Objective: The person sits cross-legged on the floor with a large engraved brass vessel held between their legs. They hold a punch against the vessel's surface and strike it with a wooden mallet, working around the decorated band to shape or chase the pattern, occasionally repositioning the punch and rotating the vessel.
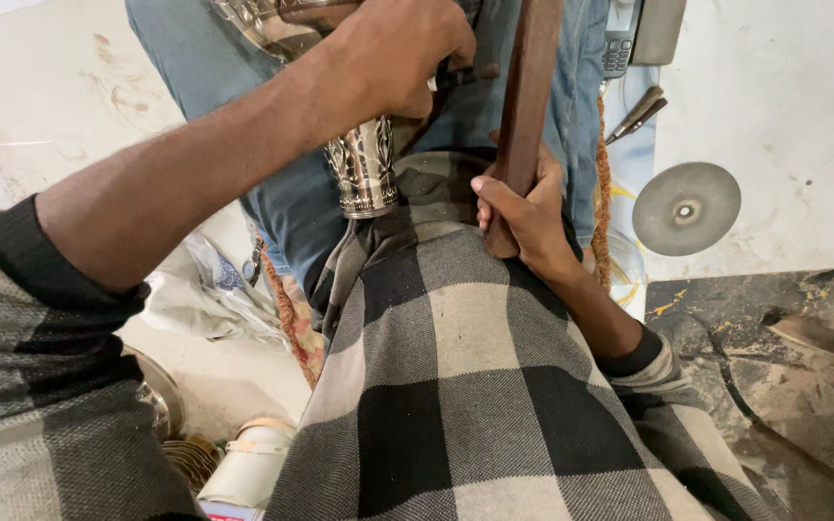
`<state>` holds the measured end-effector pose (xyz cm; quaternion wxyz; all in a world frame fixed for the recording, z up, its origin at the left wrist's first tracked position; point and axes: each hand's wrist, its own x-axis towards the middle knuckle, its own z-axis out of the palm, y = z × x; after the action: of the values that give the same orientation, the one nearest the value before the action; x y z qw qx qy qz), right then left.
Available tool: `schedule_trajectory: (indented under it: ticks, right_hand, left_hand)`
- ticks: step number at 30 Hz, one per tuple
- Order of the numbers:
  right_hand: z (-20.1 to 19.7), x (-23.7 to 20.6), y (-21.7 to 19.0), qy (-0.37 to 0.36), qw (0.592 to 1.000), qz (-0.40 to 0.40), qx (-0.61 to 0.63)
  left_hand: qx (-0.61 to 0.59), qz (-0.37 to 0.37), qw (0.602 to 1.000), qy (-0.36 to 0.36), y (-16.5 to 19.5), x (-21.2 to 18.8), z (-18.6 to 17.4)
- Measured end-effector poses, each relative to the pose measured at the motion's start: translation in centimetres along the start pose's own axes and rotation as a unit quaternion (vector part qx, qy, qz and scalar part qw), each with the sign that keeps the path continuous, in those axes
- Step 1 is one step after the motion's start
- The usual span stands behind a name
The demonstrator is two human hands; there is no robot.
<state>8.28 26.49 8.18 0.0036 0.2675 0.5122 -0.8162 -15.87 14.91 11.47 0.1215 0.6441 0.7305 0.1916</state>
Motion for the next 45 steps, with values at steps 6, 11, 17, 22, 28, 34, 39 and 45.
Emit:
schedule_trajectory:
  ticks: [6, 11, 17, 22, 28, 34, 39, 45]
  right_hand:
    - [0.1, -0.5, -1.2, 0.004, 0.999, -0.031, -0.027]
    - [0.0, -0.3, -2.2, -0.041, 0.991, 0.023, -0.126]
    - [0.0, -0.4, -1.0, 0.015, 1.0, -0.018, -0.009]
    - [0.4, -1.0, -0.7, 0.015, 0.998, -0.055, -0.041]
    - [-0.1, -0.6, -1.0, 0.004, 0.995, -0.03, -0.097]
    - [-0.7, 0.1, -0.5, -0.001, 0.999, 0.01, -0.053]
    - [-0.8, 0.0, -0.2, 0.013, 1.0, -0.001, -0.006]
    - [-1.4, 0.1, -0.7, 0.017, 1.0, 0.012, -0.01]
  left_hand:
    - [0.032, 0.016, 0.999, 0.024, 0.6, -0.3, -0.4]
    - [0.067, -0.025, 0.995, -0.064, 1.1, 0.5, -0.3]
    - [0.055, 0.018, 0.998, -0.02, 1.0, 0.3, 0.0]
    - [0.044, -0.004, 0.998, -0.035, 0.8, 0.1, 0.1]
    - [0.061, 0.011, 0.998, -0.026, 0.8, 0.3, 0.0]
    - [0.109, -0.038, 0.985, -0.131, 1.1, 1.3, 0.2]
    - [0.112, -0.032, 0.988, -0.097, 1.2, 1.3, 0.4]
    - [0.115, -0.064, 0.982, -0.133, 1.5, 1.3, 0.3]
